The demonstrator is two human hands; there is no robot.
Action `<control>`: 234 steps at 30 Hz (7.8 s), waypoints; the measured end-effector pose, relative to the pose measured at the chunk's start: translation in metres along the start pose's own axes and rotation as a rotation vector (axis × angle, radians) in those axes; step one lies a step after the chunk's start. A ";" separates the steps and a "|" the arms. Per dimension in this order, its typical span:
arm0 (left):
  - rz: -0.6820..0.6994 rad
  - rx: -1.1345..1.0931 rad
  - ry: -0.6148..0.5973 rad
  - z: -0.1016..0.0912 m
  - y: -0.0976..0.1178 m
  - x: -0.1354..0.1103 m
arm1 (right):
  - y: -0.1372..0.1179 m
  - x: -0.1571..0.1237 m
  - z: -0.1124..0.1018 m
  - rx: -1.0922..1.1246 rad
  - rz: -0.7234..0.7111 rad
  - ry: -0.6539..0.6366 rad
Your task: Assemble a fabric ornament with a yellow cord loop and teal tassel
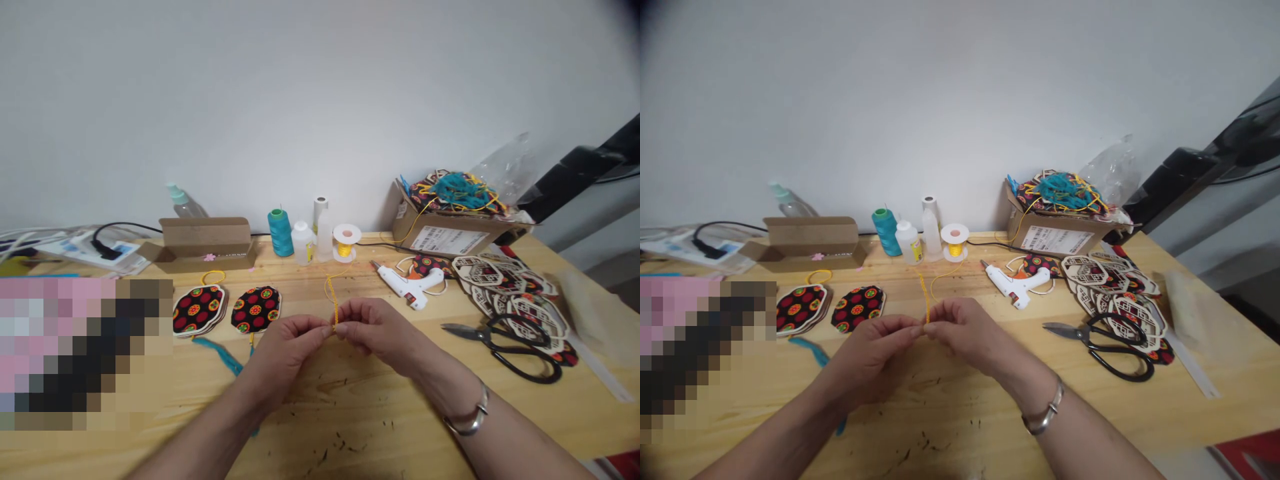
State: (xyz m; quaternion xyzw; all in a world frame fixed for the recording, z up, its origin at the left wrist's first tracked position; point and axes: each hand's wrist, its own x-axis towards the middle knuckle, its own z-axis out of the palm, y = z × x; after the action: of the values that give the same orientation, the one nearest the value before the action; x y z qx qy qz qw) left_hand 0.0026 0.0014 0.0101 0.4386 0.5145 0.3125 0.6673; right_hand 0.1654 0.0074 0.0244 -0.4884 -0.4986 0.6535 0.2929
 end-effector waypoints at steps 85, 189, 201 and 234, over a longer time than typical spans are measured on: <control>0.034 -0.012 -0.009 -0.001 -0.001 0.000 | 0.010 0.007 0.010 -0.002 -0.089 0.168; 0.066 -0.016 -0.006 0.002 0.000 -0.001 | 0.018 0.008 0.019 0.121 -0.092 0.095; 0.057 0.053 0.044 0.003 0.001 0.000 | 0.015 0.008 0.009 -0.159 -0.199 0.155; 0.051 -0.088 0.087 0.004 0.002 -0.002 | 0.021 0.012 0.018 0.186 -0.181 0.062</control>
State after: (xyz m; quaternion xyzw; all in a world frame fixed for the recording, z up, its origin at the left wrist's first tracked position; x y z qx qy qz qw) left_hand 0.0059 -0.0002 0.0128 0.4078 0.5174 0.3706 0.6547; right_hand 0.1472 0.0041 0.0012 -0.4323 -0.4683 0.6524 0.4100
